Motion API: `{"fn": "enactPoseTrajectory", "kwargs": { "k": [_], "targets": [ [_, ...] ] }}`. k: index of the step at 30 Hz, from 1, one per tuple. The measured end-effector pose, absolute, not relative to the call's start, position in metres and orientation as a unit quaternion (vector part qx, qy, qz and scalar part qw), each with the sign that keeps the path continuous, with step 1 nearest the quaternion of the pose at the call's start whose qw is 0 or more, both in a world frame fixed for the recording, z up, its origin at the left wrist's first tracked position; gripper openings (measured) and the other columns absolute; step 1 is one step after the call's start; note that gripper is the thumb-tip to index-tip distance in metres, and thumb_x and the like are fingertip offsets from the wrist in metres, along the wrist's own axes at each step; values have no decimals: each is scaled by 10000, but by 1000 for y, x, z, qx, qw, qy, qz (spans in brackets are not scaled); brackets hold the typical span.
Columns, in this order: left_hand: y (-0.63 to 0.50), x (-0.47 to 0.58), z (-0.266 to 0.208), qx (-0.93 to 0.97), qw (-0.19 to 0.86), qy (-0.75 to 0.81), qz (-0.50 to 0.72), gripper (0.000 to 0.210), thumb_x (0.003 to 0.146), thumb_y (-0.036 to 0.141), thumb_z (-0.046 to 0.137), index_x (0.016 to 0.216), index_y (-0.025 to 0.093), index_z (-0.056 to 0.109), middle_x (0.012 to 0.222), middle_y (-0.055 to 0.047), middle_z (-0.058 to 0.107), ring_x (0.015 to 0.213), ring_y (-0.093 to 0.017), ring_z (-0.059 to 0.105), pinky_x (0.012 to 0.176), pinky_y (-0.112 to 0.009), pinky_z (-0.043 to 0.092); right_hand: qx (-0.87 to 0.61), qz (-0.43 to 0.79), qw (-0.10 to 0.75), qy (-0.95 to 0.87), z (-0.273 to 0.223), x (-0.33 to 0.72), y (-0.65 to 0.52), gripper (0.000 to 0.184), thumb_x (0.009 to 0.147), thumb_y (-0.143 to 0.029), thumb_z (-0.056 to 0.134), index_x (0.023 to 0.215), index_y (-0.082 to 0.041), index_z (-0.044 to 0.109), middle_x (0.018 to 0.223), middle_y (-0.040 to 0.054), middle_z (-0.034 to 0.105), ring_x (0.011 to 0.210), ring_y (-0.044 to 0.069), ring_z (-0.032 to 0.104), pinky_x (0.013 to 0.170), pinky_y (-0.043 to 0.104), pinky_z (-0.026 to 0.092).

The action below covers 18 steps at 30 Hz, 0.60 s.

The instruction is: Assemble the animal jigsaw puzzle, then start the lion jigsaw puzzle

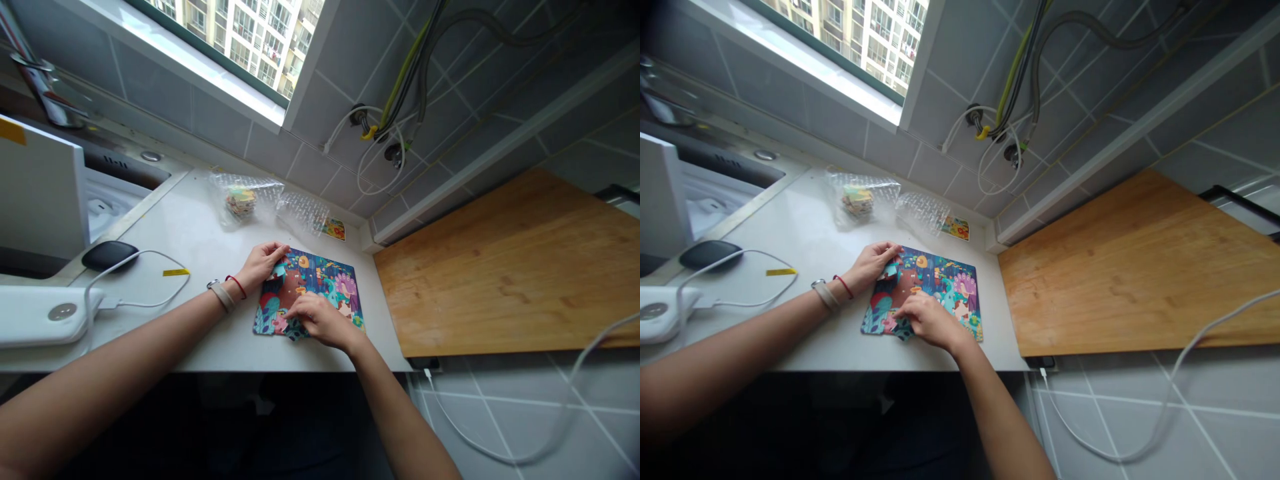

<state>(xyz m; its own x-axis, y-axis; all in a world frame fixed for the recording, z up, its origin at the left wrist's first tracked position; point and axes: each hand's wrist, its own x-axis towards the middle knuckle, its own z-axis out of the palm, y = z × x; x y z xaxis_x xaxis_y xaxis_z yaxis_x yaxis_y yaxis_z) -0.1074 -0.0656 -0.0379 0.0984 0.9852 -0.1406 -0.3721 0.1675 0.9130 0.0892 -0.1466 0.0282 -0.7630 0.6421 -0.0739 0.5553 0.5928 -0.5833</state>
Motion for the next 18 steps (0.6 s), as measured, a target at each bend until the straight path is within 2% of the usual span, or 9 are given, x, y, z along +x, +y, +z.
{"fn": "enactPoseTrajectory", "kwargs": {
  "k": [4,6,8,10,12,18],
  "targets": [
    [-66,-109,-37,366,641,411,535,619,642,719,818,841,158,650,644,34,612,418,-60,430,366,-186,357,-358,246,118,-893,21,71,-154,372,963,-30,557,1227,-229,729,1208,94,697,1149,215,627,1032,381,515],
    [-66,-108,-37,364,641,410,536,604,647,705,827,818,154,645,640,31,613,428,-59,441,377,-181,351,-411,216,141,-874,22,71,-167,325,982,-108,601,1263,-234,706,1214,98,673,1160,235,612,1038,403,520],
    [-66,-108,-37,363,643,412,534,588,664,694,824,809,155,640,638,27,620,415,-56,426,372,-183,337,-473,188,127,-852,22,76,-182,326,936,-229,731,1261,-223,702,1161,100,669,1122,276,611,1010,449,539],
    [-66,-107,-37,362,645,414,531,571,680,684,819,801,158,632,636,26,623,405,-54,412,367,-184,328,-513,173,97,-835,20,82,-196,493,820,-335,868,1268,-221,698,1181,112,657,1124,319,605,994,497,548],
    [-66,-107,-37,364,648,414,525,562,689,678,815,804,160,630,644,23,629,408,-55,414,368,-184,329,-532,173,87,-825,15,87,-205,571,761,-349,916,1276,-229,699,1213,116,642,1145,330,603,1005,505,548],
    [-66,-108,-38,386,640,408,525,620,699,742,770,860,152,668,645,18,637,425,-65,427,384,-195,347,-527,211,121,-815,4,92,-204,504,767,-251,897,1241,-212,731,1170,97,635,1115,277,619,1030,438,541]
  ]
}}
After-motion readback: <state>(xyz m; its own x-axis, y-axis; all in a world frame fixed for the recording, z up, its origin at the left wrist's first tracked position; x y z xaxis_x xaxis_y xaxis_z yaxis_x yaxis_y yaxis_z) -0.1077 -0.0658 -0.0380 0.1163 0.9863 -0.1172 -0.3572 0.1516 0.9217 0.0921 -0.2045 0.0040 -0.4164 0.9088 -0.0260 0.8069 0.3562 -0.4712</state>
